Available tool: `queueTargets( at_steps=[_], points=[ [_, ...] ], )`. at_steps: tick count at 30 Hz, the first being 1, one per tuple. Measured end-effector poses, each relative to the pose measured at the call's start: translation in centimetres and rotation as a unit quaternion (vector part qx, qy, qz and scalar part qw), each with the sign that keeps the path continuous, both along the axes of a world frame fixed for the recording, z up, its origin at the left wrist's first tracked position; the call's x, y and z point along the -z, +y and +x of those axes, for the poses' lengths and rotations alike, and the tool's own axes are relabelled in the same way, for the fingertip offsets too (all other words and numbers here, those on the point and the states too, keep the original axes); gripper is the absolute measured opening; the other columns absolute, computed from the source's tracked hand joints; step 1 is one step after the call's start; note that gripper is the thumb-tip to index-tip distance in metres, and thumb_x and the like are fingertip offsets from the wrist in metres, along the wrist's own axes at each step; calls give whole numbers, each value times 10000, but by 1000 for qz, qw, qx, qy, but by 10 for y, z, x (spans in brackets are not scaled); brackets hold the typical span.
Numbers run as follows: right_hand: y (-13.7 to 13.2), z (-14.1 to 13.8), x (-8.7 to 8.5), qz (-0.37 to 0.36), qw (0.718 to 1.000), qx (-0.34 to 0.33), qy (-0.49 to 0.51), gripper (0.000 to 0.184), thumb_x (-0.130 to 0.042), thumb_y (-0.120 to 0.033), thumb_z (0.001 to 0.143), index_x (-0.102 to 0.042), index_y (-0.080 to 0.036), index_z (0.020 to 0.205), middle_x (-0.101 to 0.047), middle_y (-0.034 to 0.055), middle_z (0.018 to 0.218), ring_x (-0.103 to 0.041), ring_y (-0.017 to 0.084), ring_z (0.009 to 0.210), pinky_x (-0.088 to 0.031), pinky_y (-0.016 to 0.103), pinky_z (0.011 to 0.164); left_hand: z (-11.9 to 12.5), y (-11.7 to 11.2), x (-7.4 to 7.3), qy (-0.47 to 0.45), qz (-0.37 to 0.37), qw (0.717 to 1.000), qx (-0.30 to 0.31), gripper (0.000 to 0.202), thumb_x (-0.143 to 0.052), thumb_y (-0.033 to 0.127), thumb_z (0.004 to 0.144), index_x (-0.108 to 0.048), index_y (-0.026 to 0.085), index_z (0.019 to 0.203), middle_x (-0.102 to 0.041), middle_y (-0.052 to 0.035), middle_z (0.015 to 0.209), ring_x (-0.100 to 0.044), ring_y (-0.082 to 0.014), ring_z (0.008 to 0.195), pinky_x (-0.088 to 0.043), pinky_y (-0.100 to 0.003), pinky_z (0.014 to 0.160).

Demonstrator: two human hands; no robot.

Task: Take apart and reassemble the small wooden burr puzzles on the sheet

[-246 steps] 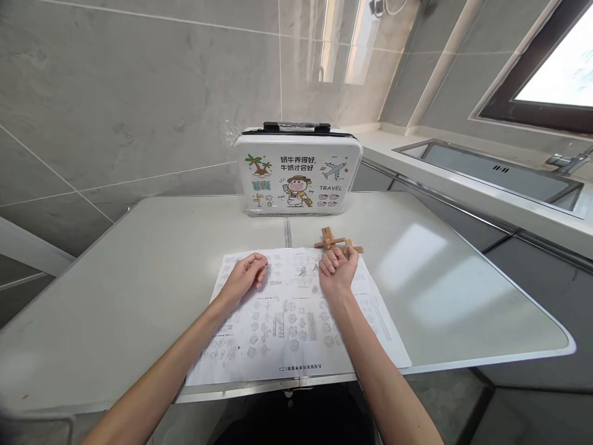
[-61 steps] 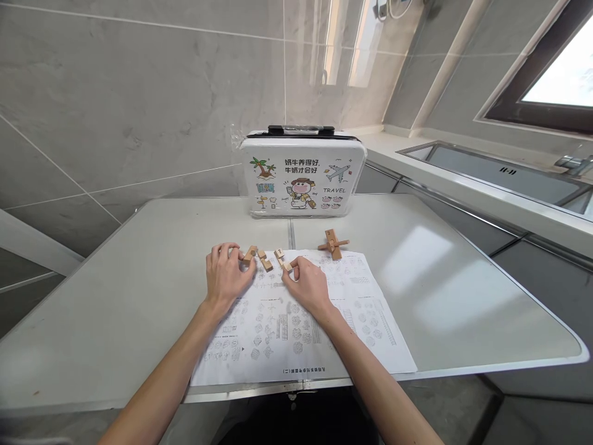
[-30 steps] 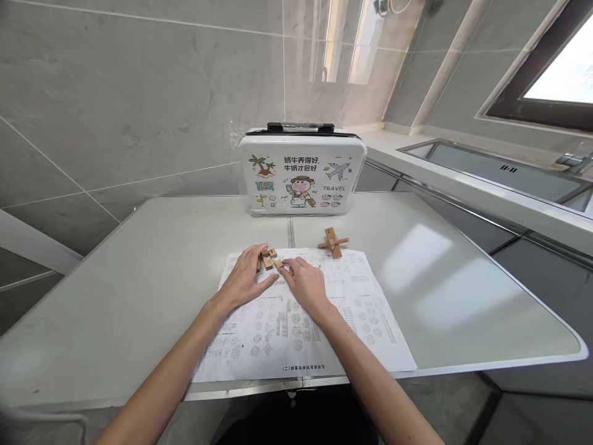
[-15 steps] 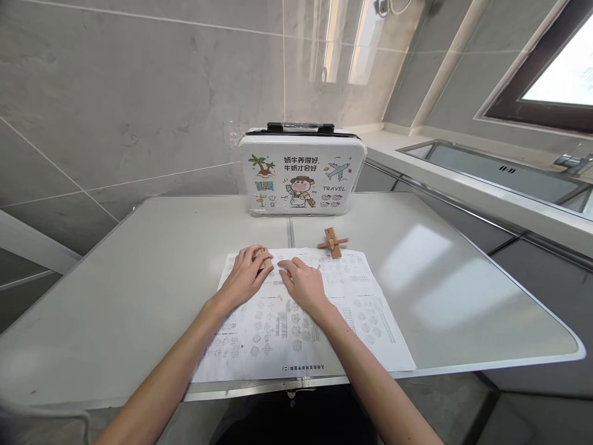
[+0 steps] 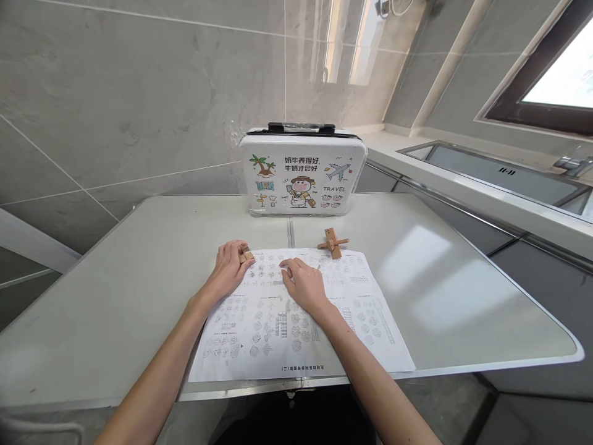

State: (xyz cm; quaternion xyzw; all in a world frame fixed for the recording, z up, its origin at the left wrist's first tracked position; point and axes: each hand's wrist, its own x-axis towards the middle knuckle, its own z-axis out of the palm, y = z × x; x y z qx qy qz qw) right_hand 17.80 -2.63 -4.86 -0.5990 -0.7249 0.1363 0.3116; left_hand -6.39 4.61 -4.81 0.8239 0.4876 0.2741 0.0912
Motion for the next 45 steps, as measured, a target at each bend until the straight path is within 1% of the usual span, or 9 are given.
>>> queueTargets(
  at_steps=[8, 13, 21, 26, 31, 36, 40, 43, 45],
  points=[
    [0, 0, 0, -8, 1000, 5, 6, 213, -508, -251, 1021, -686, -235, 1136, -725, 12, 887, -665, 179, 733, -403, 278, 631, -1, -7, -11, 26, 46, 999, -2, 535, -555, 370, 1027, -342, 221, 1495, -491, -183, 1445, -476, -352, 1321, -415, -560, 1105],
    [1, 0, 0, -10, 1000, 10, 19, 211, -515, -273, 1016, -693, -239, 1125, -736, 15, 883, -665, 182, 719, -421, 286, 649, 15, -17, -21, 19, 78, 996, 41, 538, -580, 361, 1022, -361, 235, 1496, -456, -186, 1523, -401, -358, 1456, -376, -573, 1168],
    [3, 1, -5, -18, 990, 46, 131, 258, -496, -393, 1030, -695, -242, 968, -705, 2, 763, -584, 177, 597, -421, 290, 624, 45, -43, -35, 3, 72, 986, 148, 203, -485, 254, 1061, -606, 223, 1220, -642, -109, 1268, -585, -280, 1212, -474, -466, 1068],
    [6, 5, -7, -39, 954, 74, 287, 391, -485, -550, 1022, -679, -228, 911, -615, -6, 672, -540, 172, 555, -440, 288, 568, 50, -48, -35, 21, 62, 981, 181, 219, -436, 267, 1082, -644, 212, 1039, -683, -95, 1099, -632, -258, 1025, -501, -429, 927],
    [13, 13, -5, -78, 851, 69, 514, 405, -609, -613, 967, -651, -214, 913, -533, -33, 699, -390, 92, 441, -309, 242, 400, 52, -49, -29, 23, 47, 979, 199, 264, -440, 290, 1082, -620, 206, 908, -677, -61, 881, -626, -213, 802, -485, -362, 736],
    [20, 28, -6, -108, 664, 35, 739, 367, -755, -558, 913, -638, -210, 914, -497, -64, 667, -342, 51, 418, -289, 191, 350, 54, -51, -24, 29, 58, 975, 211, 283, -457, 277, 1073, -592, 198, 837, -637, -30, 787, -579, -164, 675, -387, -311, 598],
    [22, 39, -8, -116, 528, 19, 841, 299, -662, -485, 1013, -610, -208, 913, -472, -76, 633, -337, 48, 400, -335, 165, 339, 55, -51, -23, 29, 62, 974, 215, 269, -472, 258, 1064, -579, 192, 827, -630, -21, 776, -563, -151, 664, -368, -298, 595],
    [21, 44, -9, -112, 465, 16, 878, 307, -520, -463, 1089, -588, -207, 935, -484, -65, 654, -371, 52, 399, -364, 171, 341, 56, -51, -23, 28, 56, 975, 214, 270, -474, 259, 1062, -581, 192, 823, -629, -22, 775, -562, -151, 665, -370, -293, 601],
    [21, 45, -9, -110, 445, 14, 889, 320, -461, -453, 1112, -574, -207, 942, -480, -64, 659, -377, 52, 395, -372, 174, 342, 56, -51, -23, 27, 51, 975, 215, 273, -474, 258, 1062, -581, 191, 819, -630, -22, 774, -560, -150, 665, -374, -291, 605]
  ],
)
